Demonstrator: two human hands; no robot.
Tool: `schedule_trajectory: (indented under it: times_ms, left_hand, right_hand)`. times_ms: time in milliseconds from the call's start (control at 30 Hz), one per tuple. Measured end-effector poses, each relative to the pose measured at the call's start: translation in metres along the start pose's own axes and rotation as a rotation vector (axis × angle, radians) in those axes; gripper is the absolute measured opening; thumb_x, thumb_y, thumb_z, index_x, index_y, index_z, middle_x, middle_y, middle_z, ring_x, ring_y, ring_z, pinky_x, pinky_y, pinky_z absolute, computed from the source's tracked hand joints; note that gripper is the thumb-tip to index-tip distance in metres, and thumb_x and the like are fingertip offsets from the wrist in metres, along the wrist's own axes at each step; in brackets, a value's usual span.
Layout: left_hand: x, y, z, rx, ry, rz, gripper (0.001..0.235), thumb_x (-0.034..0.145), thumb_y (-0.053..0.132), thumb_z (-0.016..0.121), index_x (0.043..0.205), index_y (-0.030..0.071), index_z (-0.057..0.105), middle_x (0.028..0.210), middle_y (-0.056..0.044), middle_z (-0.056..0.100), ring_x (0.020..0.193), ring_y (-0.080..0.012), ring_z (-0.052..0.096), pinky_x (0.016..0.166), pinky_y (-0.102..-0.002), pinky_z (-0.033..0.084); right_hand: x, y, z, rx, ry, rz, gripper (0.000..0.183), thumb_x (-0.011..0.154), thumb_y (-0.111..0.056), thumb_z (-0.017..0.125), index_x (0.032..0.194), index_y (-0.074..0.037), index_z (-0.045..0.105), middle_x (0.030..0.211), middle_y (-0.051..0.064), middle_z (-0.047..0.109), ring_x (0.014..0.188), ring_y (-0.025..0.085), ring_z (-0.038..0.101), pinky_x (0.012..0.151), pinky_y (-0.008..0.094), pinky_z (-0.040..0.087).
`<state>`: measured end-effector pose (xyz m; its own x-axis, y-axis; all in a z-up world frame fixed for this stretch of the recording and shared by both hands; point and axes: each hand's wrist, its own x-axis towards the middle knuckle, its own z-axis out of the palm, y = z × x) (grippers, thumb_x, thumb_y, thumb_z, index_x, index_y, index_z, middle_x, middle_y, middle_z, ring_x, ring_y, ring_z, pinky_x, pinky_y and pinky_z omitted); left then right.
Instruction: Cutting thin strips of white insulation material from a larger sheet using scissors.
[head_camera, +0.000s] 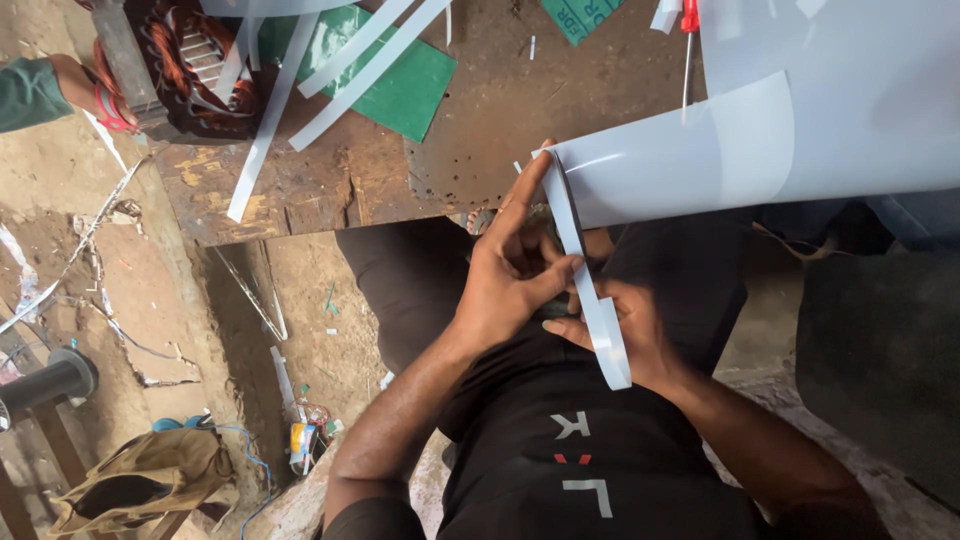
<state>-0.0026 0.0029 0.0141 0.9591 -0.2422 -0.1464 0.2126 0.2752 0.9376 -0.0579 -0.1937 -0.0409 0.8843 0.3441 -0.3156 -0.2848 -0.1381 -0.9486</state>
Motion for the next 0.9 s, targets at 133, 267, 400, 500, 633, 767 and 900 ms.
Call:
schedule_trajectory:
  times_ms: [133, 267, 400, 500, 633, 767, 900]
  left_hand:
    - [0.000, 0.007, -0.003, 0.005, -0.021, 0.048, 0.096, 0.088, -0.018, 0.070, 0.167, 0.007, 0.020, 0.179, -0.010, 0.010, 0.085, -0.0049, 0.057, 0.077, -0.023, 0.056]
    - [0.002, 0.010, -0.007, 0.000, -0.024, 0.059, 0.098, 0.088, -0.019, 0.068, 0.168, 0.007, 0.018, 0.181, -0.011, 0.009, 0.085, -0.0048, 0.056, 0.078, -0.023, 0.056]
    - [0.004, 0.019, -0.010, -0.018, -0.029, 0.077, 0.098, 0.089, -0.019, 0.068, 0.168, 0.009, 0.017, 0.181, -0.012, 0.009, 0.087, -0.0057, 0.057, 0.081, -0.024, 0.057]
    - [0.012, 0.037, -0.014, 0.016, -0.031, 0.128, 0.099, 0.090, -0.017, 0.070, 0.168, 0.010, 0.016, 0.181, -0.013, 0.008, 0.087, -0.0068, 0.060, 0.080, -0.025, 0.061]
    - [0.037, 0.063, -0.031, 0.091, -0.032, 0.245, 0.098, 0.092, -0.014, 0.072, 0.168, 0.012, 0.016, 0.178, -0.014, 0.009, 0.082, -0.0072, 0.063, 0.073, -0.024, 0.062]
    - [0.065, 0.076, -0.053, 0.139, -0.046, 0.361, 0.093, 0.097, -0.015, 0.071, 0.167, 0.012, 0.017, 0.178, -0.013, 0.011, 0.076, -0.0079, 0.066, 0.070, -0.024, 0.063]
    - [0.083, 0.071, -0.067, 0.142, -0.031, 0.383, 0.090, 0.097, -0.018, 0.072, 0.165, 0.010, 0.020, 0.175, -0.013, 0.018, 0.078, -0.0078, 0.065, 0.072, -0.023, 0.065]
  right_hand:
    - [0.007, -0.010, 0.002, -0.044, -0.018, -0.047, 0.022, 0.080, -0.013, 0.086, 0.087, -0.003, 0.067, 0.071, -0.005, 0.063, 0.060, 0.002, 0.057, 0.051, 0.020, 0.048]
    - [0.013, -0.013, 0.004, -0.097, 0.004, -0.052, 0.023, 0.079, -0.013, 0.087, 0.092, -0.002, 0.071, 0.066, -0.004, 0.065, 0.057, 0.001, 0.058, 0.051, 0.021, 0.048]
    - [0.021, -0.023, 0.004, -0.134, 0.000, -0.125, 0.026, 0.079, -0.012, 0.088, 0.097, -0.002, 0.073, 0.066, -0.003, 0.060, 0.057, 0.003, 0.053, 0.051, 0.022, 0.044]
    - [0.041, -0.037, 0.002, -0.210, 0.017, -0.290, 0.024, 0.078, -0.013, 0.089, 0.091, -0.004, 0.071, 0.072, -0.004, 0.065, 0.059, 0.001, 0.059, 0.051, 0.021, 0.047]
    - [0.075, -0.082, 0.003, -0.269, 0.017, -0.414, 0.023, 0.081, -0.011, 0.089, 0.090, -0.003, 0.069, 0.071, -0.002, 0.062, 0.062, 0.003, 0.055, 0.054, 0.023, 0.044]
    - [0.112, -0.102, 0.003, -0.228, -0.010, -0.317, 0.023, 0.084, -0.011, 0.087, 0.094, -0.002, 0.068, 0.068, -0.001, 0.063, 0.058, 0.004, 0.056, 0.052, 0.023, 0.045]
    - [0.136, -0.099, 0.006, -0.215, -0.001, -0.360, 0.027, 0.086, -0.010, 0.088, 0.097, 0.001, 0.066, 0.075, -0.001, 0.065, 0.063, 0.004, 0.058, 0.054, 0.022, 0.047]
